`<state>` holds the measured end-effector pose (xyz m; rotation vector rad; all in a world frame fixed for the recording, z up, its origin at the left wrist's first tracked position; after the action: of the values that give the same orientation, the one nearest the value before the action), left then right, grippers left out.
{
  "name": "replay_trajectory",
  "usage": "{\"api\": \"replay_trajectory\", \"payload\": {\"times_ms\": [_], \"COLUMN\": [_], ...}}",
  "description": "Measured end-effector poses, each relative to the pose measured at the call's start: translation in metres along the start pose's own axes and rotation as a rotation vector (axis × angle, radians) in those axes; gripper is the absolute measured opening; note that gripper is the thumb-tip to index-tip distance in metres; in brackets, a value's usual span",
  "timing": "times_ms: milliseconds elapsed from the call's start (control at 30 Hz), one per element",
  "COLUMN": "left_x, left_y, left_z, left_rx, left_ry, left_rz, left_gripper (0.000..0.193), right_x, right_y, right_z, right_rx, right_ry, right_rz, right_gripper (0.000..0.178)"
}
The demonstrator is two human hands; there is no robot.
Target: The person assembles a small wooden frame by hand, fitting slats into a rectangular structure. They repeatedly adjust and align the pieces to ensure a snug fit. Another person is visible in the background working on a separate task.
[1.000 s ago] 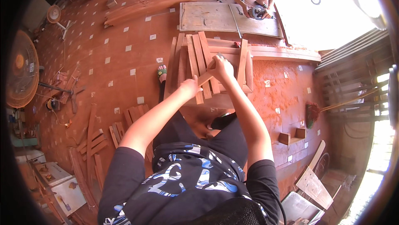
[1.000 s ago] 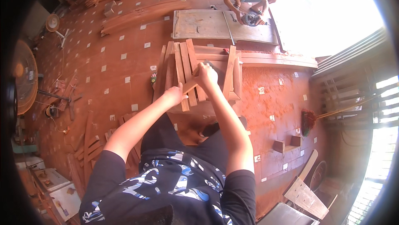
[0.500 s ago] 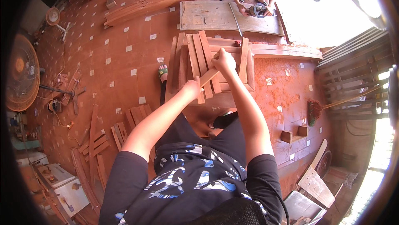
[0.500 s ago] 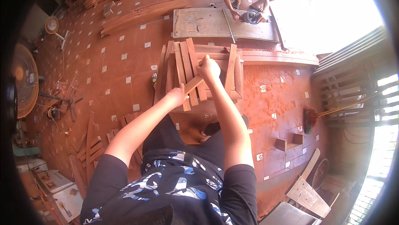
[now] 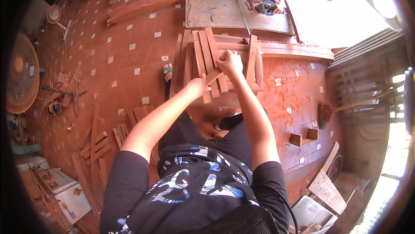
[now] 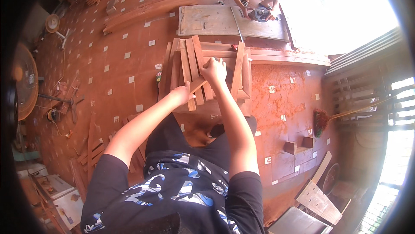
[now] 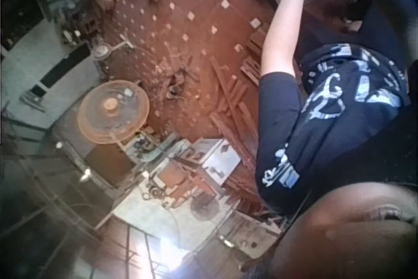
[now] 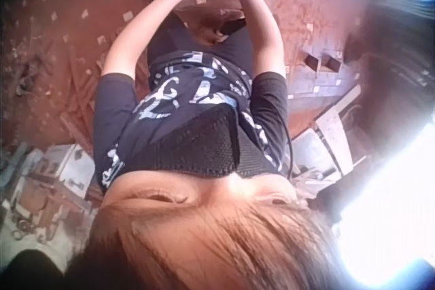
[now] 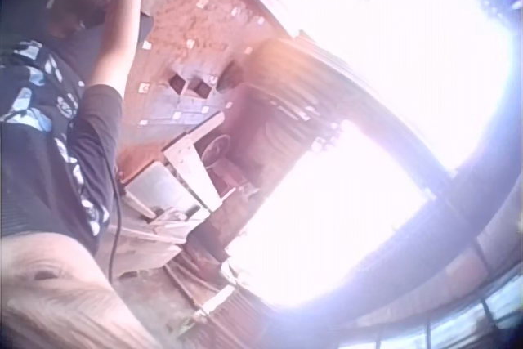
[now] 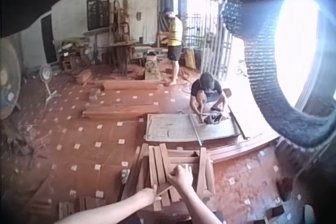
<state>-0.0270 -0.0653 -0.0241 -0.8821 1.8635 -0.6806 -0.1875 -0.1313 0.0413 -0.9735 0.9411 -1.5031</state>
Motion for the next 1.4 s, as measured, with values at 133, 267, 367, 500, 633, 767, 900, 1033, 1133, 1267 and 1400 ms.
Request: {"api": "replay_trajectory", "payload": {"times_ms": [133,267,367,500,633,767,900,1033,1133,1267,1400], "left_x": [-0.003,0.021,0.003,-0.007,-0.031,-0.080,-0.113,-0.106,-0.097,-0.075,-0.061], "left_y": [0.000,0.016,0.004,-0.008,-0.016,-0.022,-0.020,-0.043,-0.065,-0.065,-0.045], "left_z": [-0.004,0.016,0.005,-0.005,0.005,0.025,0.055,0.052,0.058,0.046,0.041], "left_rx": [0.005,0.005,0.002,0.036,-0.067,-0.182,-0.158,-0.219,-0.078,-0.052,-0.077], "left_ry": [0.002,0.184,0.071,0.062,0.127,-0.031,-0.174,-0.087,-0.056,0.031,0.083], "left_rz": [0.007,0.048,-0.033,-0.071,-0.252,-0.470,-0.478,-0.458,-0.476,-0.394,-0.374], "left_gripper": [0.075,0.071,0.072,0.073,0.076,0.067,0.071,0.077,0.079,0.084,0.087], "right_x": [-0.010,-0.054,-0.048,-0.005,0.000,-0.010,-0.016,-0.019,-0.024,-0.027,-0.024], "right_y": [0.009,0.014,0.009,-0.005,-0.002,0.000,-0.003,-0.005,-0.011,-0.017,-0.023], "right_z": [0.020,0.053,0.034,0.009,0.008,0.003,0.009,0.000,-0.007,-0.030,-0.032], "right_rx": [-0.163,0.044,0.044,-0.126,-0.062,-0.111,-0.071,-0.046,-0.054,-0.123,-0.193], "right_ry": [-0.111,-0.294,-0.199,-0.070,0.081,0.060,0.043,0.083,0.119,0.116,-0.002], "right_rz": [-0.013,0.001,0.024,0.025,0.239,0.062,-0.042,-0.049,-0.001,-0.035,-0.074], "right_gripper": [0.032,0.037,0.043,0.036,0.037,0.029,0.032,0.033,0.037,0.042,0.036]}}
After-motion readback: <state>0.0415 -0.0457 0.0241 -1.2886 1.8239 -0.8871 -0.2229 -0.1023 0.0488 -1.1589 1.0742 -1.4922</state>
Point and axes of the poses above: each hand's wrist, its own x-axis towards the middle knuckle, its own y-axis out of the palm, z = x × y, the point moved 7 cm from there along x, towards the middle knuckle, and after that the axes turned 10 degrees about -x, right-handed, at the moved point
